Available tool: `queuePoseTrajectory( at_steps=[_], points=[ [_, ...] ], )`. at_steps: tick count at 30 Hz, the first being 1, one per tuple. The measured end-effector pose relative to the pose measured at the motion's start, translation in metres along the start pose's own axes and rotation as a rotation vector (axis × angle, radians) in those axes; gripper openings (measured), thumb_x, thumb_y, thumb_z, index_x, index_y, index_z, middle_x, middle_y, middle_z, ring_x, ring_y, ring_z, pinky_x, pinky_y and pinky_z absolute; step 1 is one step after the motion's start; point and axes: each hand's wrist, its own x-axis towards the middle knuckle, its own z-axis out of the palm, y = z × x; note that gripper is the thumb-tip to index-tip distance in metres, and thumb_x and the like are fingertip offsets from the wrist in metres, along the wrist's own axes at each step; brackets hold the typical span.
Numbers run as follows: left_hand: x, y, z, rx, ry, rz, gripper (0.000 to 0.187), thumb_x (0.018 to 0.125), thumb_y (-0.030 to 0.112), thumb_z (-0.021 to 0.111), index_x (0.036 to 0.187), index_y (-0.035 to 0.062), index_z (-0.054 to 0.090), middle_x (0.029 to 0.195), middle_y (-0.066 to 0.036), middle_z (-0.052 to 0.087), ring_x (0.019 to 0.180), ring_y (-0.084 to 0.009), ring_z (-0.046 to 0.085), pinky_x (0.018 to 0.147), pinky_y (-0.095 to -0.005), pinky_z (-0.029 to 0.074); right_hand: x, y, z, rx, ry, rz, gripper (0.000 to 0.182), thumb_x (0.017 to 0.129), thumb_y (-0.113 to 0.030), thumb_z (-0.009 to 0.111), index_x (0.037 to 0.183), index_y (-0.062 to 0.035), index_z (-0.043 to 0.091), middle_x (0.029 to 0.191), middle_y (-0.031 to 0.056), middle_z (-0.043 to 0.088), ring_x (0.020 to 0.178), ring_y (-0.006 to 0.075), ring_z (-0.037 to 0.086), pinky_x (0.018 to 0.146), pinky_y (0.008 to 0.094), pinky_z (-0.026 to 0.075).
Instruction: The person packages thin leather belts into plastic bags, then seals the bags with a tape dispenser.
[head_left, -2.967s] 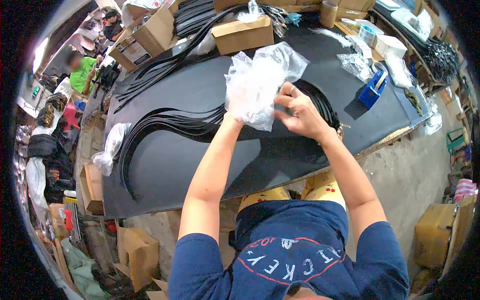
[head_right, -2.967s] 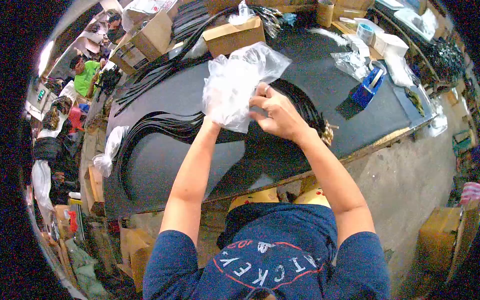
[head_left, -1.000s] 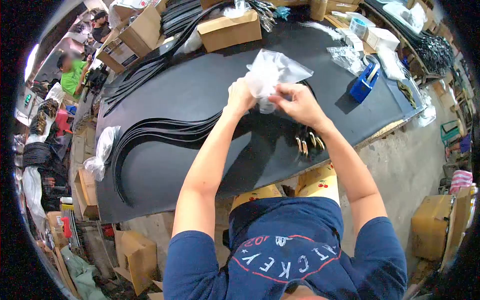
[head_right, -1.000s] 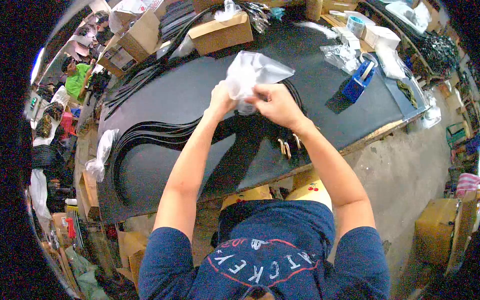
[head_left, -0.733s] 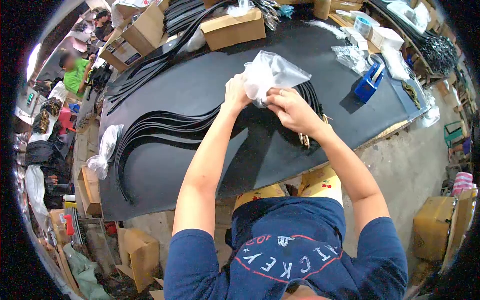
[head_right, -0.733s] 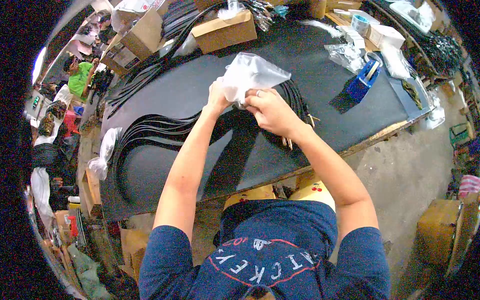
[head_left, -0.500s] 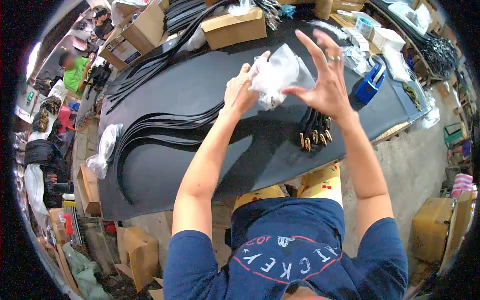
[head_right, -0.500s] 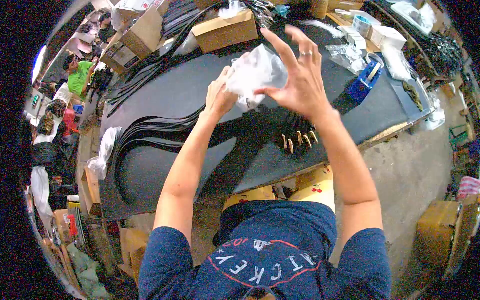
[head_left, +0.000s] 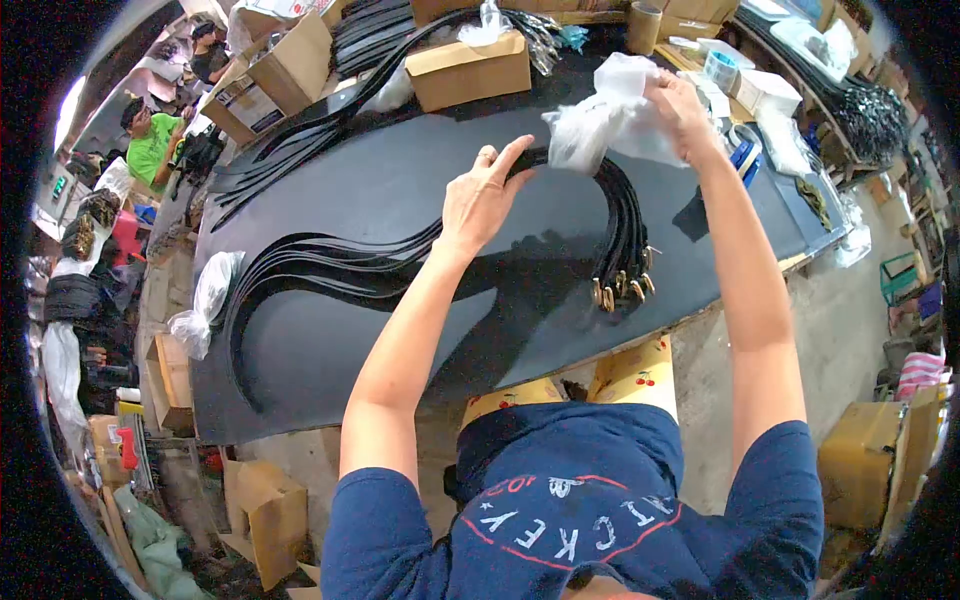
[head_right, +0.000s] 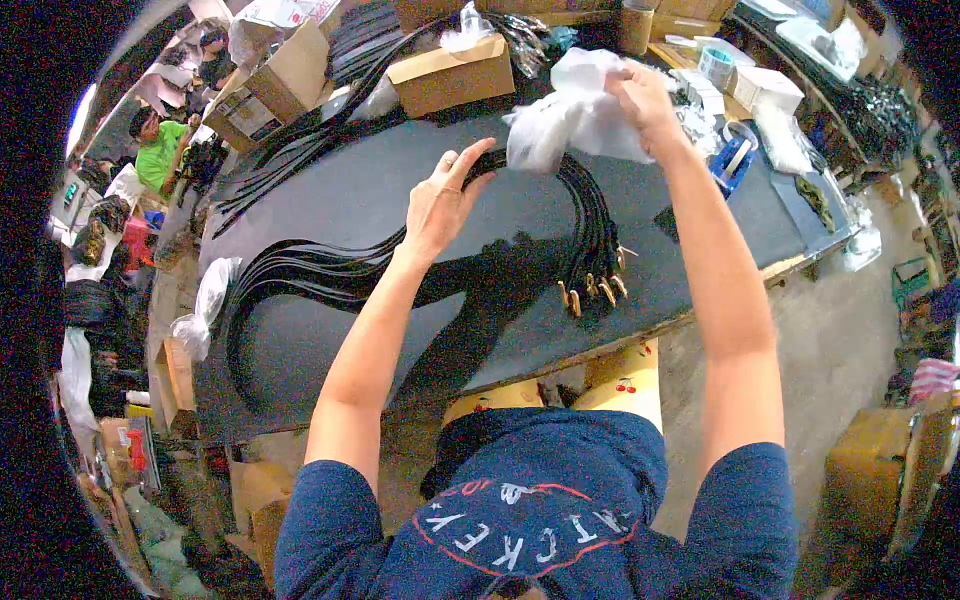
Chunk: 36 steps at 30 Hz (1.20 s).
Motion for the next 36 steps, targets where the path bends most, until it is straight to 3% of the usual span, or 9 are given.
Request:
queuePoseTrajectory(
  at_steps=[4, 12, 15, 19, 22, 25, 28, 32, 36],
  points=[
    [-0.001, -0.015, 0.017, -0.048, 0.092, 0.087, 0.034, 0.087, 0.031, 0.060, 0.118, 0.0182, 0.053, 0.090, -0.013, 0.058, 0.070, -0.0335, 0.062, 0.059, -0.0411, 0.050, -0.001, 0.015, 0.008, 0.127, -0.030, 0.195, 0.019, 0.082, -0.016, 0.060, 0.095, -0.0022, 0.065, 0.084, 0.0015, 0.062, 0.073, 0.0117, 0.055, 0.066, 0.0279, 0.046],
    [0.004, -0.050, 0.049, -0.135, -0.205, -0.091, 0.034, 0.083, 0.025, 0.065, 0.114, 0.0140, 0.056, 0.101, -0.022, 0.055, 0.093, -0.0392, 0.058, 0.078, -0.0453, 0.048, -0.048, 0.071, 0.047, 0.494, 0.017, 0.405, 0.017, 0.085, -0.011, 0.058, 0.100, -0.0037, 0.059, 0.095, 0.0053, 0.062, 0.079, 0.0170, 0.061, 0.066, 0.0307, 0.053],
    [0.009, -0.053, 0.059, -0.099, -0.328, -0.114, 0.039, 0.082, 0.027, 0.066, 0.117, 0.0131, 0.056, 0.109, -0.021, 0.051, 0.102, -0.0388, 0.054, 0.083, -0.0457, 0.047, -0.051, 0.083, 0.051, 0.666, 0.160, 0.539, 0.025, 0.088, 0.000, 0.046, 0.112, 0.0060, 0.051, 0.105, 0.0152, 0.059, 0.092, 0.0319, 0.062, 0.074, 0.0512, 0.058],
    [0.018, -0.007, 0.055, -0.094, 0.099, 0.035, 0.048, 0.080, 0.029, 0.069, 0.119, 0.0059, 0.054, 0.111, -0.017, 0.050, 0.106, -0.0347, 0.045, 0.089, -0.0435, 0.042, -0.044, 0.104, 0.046, 0.619, 0.146, 0.589, 0.028, 0.087, -0.002, 0.048, 0.114, 0.0060, 0.050, 0.106, 0.0143, 0.059, 0.090, 0.0302, 0.063, 0.071, 0.0459, 0.058],
    [0.028, 0.014, 0.066, -0.246, 0.028, 0.085, 0.052, 0.074, 0.027, 0.074, 0.117, 0.0064, 0.054, 0.108, -0.017, 0.053, 0.102, -0.0367, 0.049, 0.090, -0.0426, 0.042, -0.032, 0.129, 0.044, 0.423, 0.180, 0.520, 0.037, 0.081, -0.002, 0.052, 0.117, 0.0061, 0.048, 0.111, 0.0188, 0.056, 0.097, 0.0323, 0.059, 0.081, 0.0438, 0.052],
    [0.032, 0.012, 0.095, -0.250, 0.000, 0.009, 0.047, 0.073, 0.017, 0.071, 0.116, 0.0042, 0.054, 0.104, -0.019, 0.055, 0.101, -0.0378, 0.051, 0.088, -0.0438, 0.042, -0.029, 0.083, 0.051, -0.396, 0.453, -0.395, 0.051, 0.074, 0.003, 0.056, 0.124, 0.0001, 0.048, 0.122, 0.0202, 0.051, 0.117, 0.0301, 0.049, 0.101, 0.0349, 0.037],
    [0.042, 0.007, 0.114, -0.292, 0.093, 0.035, 0.042, 0.071, 0.001, 0.063, 0.113, 0.0037, 0.055, 0.103, -0.020, 0.057, 0.099, -0.0378, 0.052, 0.087, -0.0441, 0.044, -0.038, 0.003, 0.054, -0.531, 0.065, -0.754, 0.056, 0.070, 0.009, 0.053, 0.125, -0.0017, 0.049, 0.123, 0.0179, 0.052, 0.121, 0.0331, 0.045, 0.103, 0.0373, 0.036],
    [0.042, 0.018, 0.097, -0.571, -0.063, -0.220, 0.026, 0.071, -0.002, 0.053, 0.096, -0.0014, 0.061, 0.098, -0.022, 0.061, 0.094, -0.0380, 0.058, 0.082, -0.0422, 0.046, -0.026, 0.041, 0.070, -0.672, -0.642, -0.576, 0.069, 0.062, 0.012, 0.053, 0.128, -0.0054, 0.046, 0.123, 0.0200, 0.053, 0.119, 0.0340, 0.047, 0.101, 0.0385, 0.039],
    [0.035, -0.021, 0.121, -0.814, 0.050, -0.237, 0.031, 0.074, 0.004, 0.054, 0.103, -0.0008, 0.063, 0.099, -0.018, 0.064, 0.091, -0.0280, 0.061, 0.081, -0.0340, 0.047, -0.026, 0.052, 0.058, -0.941, -0.626, -0.394, 0.066, 0.062, 0.005, 0.056, 0.127, -0.0064, 0.047, 0.106, 0.0171, 0.058, 0.100, 0.0353, 0.054, 0.089, 0.0413, 0.044]
  ],
)
